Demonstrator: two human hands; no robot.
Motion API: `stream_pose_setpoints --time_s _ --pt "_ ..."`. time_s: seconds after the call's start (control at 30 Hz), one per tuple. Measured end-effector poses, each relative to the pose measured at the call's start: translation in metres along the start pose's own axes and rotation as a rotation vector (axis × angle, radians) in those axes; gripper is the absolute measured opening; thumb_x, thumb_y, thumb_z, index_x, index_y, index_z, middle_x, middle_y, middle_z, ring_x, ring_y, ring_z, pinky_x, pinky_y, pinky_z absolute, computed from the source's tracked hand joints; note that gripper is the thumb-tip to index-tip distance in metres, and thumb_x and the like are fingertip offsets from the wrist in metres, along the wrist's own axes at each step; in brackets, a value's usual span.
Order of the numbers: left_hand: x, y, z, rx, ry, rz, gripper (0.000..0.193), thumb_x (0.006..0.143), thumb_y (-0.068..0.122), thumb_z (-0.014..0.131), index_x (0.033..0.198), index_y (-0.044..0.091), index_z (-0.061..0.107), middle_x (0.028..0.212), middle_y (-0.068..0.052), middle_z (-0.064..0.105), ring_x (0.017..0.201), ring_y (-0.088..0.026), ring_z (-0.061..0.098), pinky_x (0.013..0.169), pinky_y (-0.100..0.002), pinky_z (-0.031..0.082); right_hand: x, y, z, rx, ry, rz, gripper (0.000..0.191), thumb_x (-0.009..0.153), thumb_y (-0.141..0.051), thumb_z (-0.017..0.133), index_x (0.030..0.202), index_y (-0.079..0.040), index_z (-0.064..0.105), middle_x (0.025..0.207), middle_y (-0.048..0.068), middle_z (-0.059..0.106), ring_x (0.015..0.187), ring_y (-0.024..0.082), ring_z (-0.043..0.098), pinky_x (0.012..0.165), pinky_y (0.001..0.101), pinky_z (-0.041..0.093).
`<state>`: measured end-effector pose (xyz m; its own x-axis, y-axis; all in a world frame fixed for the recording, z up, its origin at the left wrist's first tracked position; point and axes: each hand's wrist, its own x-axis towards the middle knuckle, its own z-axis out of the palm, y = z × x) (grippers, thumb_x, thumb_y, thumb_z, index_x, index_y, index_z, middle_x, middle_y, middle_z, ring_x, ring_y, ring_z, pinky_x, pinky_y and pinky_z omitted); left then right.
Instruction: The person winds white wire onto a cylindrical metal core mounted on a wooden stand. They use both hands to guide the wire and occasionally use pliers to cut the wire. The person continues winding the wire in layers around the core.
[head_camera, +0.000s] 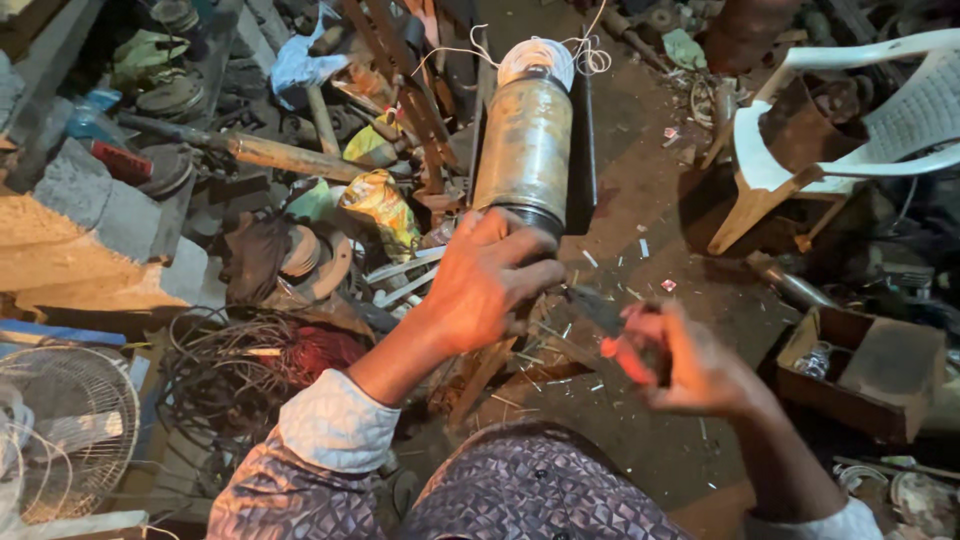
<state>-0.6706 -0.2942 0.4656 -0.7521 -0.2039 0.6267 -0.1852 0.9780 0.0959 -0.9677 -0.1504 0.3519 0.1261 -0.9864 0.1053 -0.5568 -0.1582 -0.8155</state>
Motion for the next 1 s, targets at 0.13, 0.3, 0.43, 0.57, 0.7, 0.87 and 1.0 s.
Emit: stream_pose_setpoints --time_s 0.13,0.3,0.43,0.57,0.7,0.87,1.0 --pt "-0.004 -0.001 -0.001 -0.003 0.008 0.015 0.043 0.070 0.021 0.079 0.112 0.019 0.072 0.115 0.001 0.064 0.105 -0.028 0.055 0.089 -0.046 0.040 -0.027 -0.024 -0.002 -0.394 0.335 -0.155 0.075 0.064 -0.008 0.077 0.131 0.000 0.044 0.112 0.021 0.063 0.098 0.033 0.068 0.082 0.0361 0.054" --pt "-0.009 -0.007 -0.005 -0.007 0.060 0.055 0.035 0.080 0.015 0.074 0.114 0.019 0.072 0.116 0.002 0.065 0.107 -0.027 0.056 0.095 -0.044 0.042 -0.037 -0.017 0.008 0.167 -0.019 0.111 0.062 0.071 -0.010 0.068 0.130 -0.001 0.054 0.095 0.015 0.074 0.081 0.025 0.075 0.071 0.0378 0.058" --pt "-0.006 -0.008 -0.005 -0.048 0.037 0.062 0.036 0.076 0.016 0.074 0.112 0.017 0.073 0.114 -0.001 0.067 0.105 -0.028 0.057 0.091 -0.045 0.041 -0.026 0.005 0.033 1.016 -0.419 0.180 0.046 0.076 -0.006 0.070 0.119 0.005 0.059 0.095 0.019 0.072 0.077 0.027 0.072 0.065 0.0406 0.059" --pt "-0.005 -0.009 -0.006 -0.099 0.058 0.063 0.040 0.070 0.018 0.076 0.110 0.016 0.073 0.112 -0.001 0.067 0.104 -0.029 0.058 0.093 -0.046 0.042 -0.041 -0.010 0.031 0.827 -0.437 -0.113 0.036 0.085 -0.007 0.065 0.116 0.009 0.072 0.106 0.015 0.075 0.094 0.025 0.074 0.078 0.0370 0.060" --pt "-0.009 -0.009 -0.007 -0.111 0.068 0.062 0.045 0.061 0.018 0.079 0.106 0.014 0.073 0.109 -0.002 0.068 0.101 -0.030 0.058 0.090 -0.046 0.043 -0.055 -0.049 0.034 -0.002 0.168 -0.007 0.056 0.066 -0.003 0.059 0.122 -0.002 0.067 0.140 0.012 0.060 0.116 0.029 0.058 0.093 0.0378 0.047" --pt "-0.010 -0.008 -0.004 -0.093 0.107 0.063 0.039 0.070 0.013 0.081 0.108 0.015 0.072 0.111 0.000 0.068 0.105 -0.027 0.059 0.094 -0.043 0.043 -0.044 -0.077 0.056 -0.922 0.594 -0.052 0.050 0.065 -0.001 0.068 0.115 -0.007 0.069 0.137 0.017 0.059 0.123 0.040 0.054 0.101 0.0512 0.043" --pt "-0.008 -0.006 -0.004 -0.086 0.102 0.054 0.039 0.068 0.013 0.081 0.106 0.015 0.072 0.109 -0.001 0.067 0.101 -0.028 0.058 0.092 -0.044 0.043 -0.042 -0.084 0.061 -0.977 0.661 -0.060 0.043 0.067 -0.004 0.071 0.110 -0.010 0.071 0.137 0.016 0.059 0.125 0.040 0.053 0.104 0.0516 0.042"
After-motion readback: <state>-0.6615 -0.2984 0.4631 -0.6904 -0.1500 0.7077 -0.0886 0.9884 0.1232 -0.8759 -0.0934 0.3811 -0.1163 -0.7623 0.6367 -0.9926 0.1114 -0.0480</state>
